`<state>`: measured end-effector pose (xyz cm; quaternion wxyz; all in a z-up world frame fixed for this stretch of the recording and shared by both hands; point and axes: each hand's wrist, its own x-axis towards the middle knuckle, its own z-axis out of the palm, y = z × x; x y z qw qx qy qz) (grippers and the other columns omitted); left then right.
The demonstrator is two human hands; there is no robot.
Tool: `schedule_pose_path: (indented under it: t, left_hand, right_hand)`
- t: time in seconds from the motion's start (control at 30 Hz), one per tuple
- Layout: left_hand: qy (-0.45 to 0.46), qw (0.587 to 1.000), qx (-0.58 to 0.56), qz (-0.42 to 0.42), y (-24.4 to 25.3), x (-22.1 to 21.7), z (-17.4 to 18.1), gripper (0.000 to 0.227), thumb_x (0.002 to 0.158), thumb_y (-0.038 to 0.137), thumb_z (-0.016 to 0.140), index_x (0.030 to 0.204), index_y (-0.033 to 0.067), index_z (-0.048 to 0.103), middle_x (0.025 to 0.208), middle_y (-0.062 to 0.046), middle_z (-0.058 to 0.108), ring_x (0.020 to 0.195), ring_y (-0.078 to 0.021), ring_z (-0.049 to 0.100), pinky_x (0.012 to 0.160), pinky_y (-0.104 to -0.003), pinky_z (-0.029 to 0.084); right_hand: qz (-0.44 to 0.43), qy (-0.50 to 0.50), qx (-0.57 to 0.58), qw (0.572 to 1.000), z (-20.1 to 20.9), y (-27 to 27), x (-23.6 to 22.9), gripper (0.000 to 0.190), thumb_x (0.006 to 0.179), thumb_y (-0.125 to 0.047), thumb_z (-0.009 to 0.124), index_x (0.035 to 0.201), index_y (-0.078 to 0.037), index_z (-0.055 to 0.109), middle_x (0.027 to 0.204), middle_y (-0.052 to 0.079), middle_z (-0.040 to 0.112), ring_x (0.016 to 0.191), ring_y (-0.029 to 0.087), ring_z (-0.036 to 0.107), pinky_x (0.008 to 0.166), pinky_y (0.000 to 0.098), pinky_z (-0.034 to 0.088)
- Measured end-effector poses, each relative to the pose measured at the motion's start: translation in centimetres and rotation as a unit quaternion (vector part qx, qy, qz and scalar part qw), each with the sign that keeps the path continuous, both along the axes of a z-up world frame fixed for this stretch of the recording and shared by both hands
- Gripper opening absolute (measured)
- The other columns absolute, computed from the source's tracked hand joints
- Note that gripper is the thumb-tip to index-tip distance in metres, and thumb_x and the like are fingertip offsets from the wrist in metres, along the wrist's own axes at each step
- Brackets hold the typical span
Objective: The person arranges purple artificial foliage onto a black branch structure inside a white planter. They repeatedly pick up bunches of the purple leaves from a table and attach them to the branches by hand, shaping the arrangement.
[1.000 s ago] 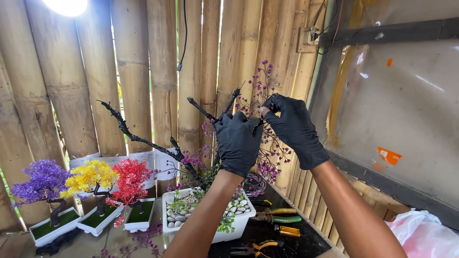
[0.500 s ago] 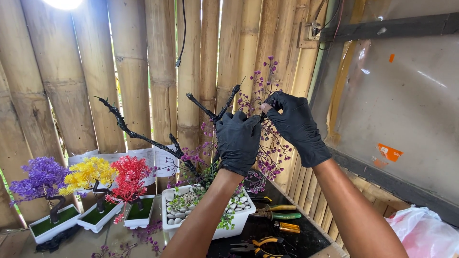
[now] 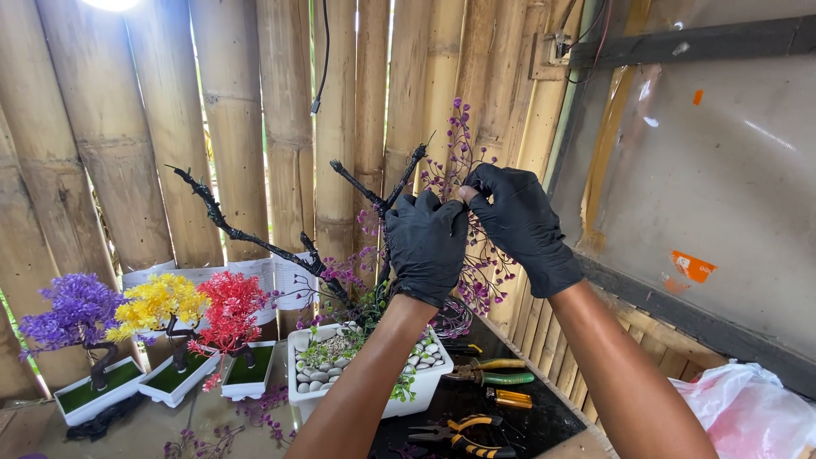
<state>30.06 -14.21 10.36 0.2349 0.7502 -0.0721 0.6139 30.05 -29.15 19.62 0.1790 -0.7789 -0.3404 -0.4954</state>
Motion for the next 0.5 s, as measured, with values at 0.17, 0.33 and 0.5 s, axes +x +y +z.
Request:
schedule_pose_path:
  t: [0.17, 0.33, 0.5]
  left_hand:
    - [0.044, 0.999, 0.01, 0.015, 0.2, -0.2, 0.0, 0.049, 0.1, 0.059, 0.059, 0.143, 0.035, 0.058, 0.153, -0.018, 0.05, 0.142, -0.0504, 0.043, 0.109, -0.077, 0.037]
    - [0.051, 0.999, 0.005, 0.007, 0.1, 2.0, -1.3, 0.05, 0.1, 0.064, 0.053, 0.142, 0.0374, 0.057, 0.154, -0.016, 0.048, 0.143, -0.0506, 0.04, 0.108, -0.08, 0.036]
    - [0.021, 0.999, 0.022, 0.033, 0.2, 2.3, -1.4, 0.045, 0.101, 0.065, 0.048, 0.137, 0.0404, 0.06, 0.148, -0.014, 0.053, 0.141, -0.0491, 0.045, 0.106, -0.081, 0.039]
  right_hand:
    - [0.061, 0.025, -0.002, 0.998, 2.1, 2.1, -11.5, 0.031, 0.106, -0.013, 0.059, 0.089, 0.013, 0.063, 0.077, 0.049, 0.056, 0.093, 0.07, 0.049, 0.077, 0.0594, 0.052]
    - [-0.01, 0.029, -0.06, 0.998, 1.1, 0.8, -4.2, 0.025, 0.103, -0.045, 0.062, 0.088, -0.025, 0.06, 0.076, 0.001, 0.067, 0.088, 0.033, 0.07, 0.069, 0.0424, 0.058]
    - [0.03, 0.01, -0.071, 0.997, 0.9, 0.8, -4.1, 0.025, 0.105, -0.043, 0.061, 0.096, -0.02, 0.065, 0.08, 0.011, 0.068, 0.087, 0.04, 0.069, 0.067, 0.0465, 0.057]
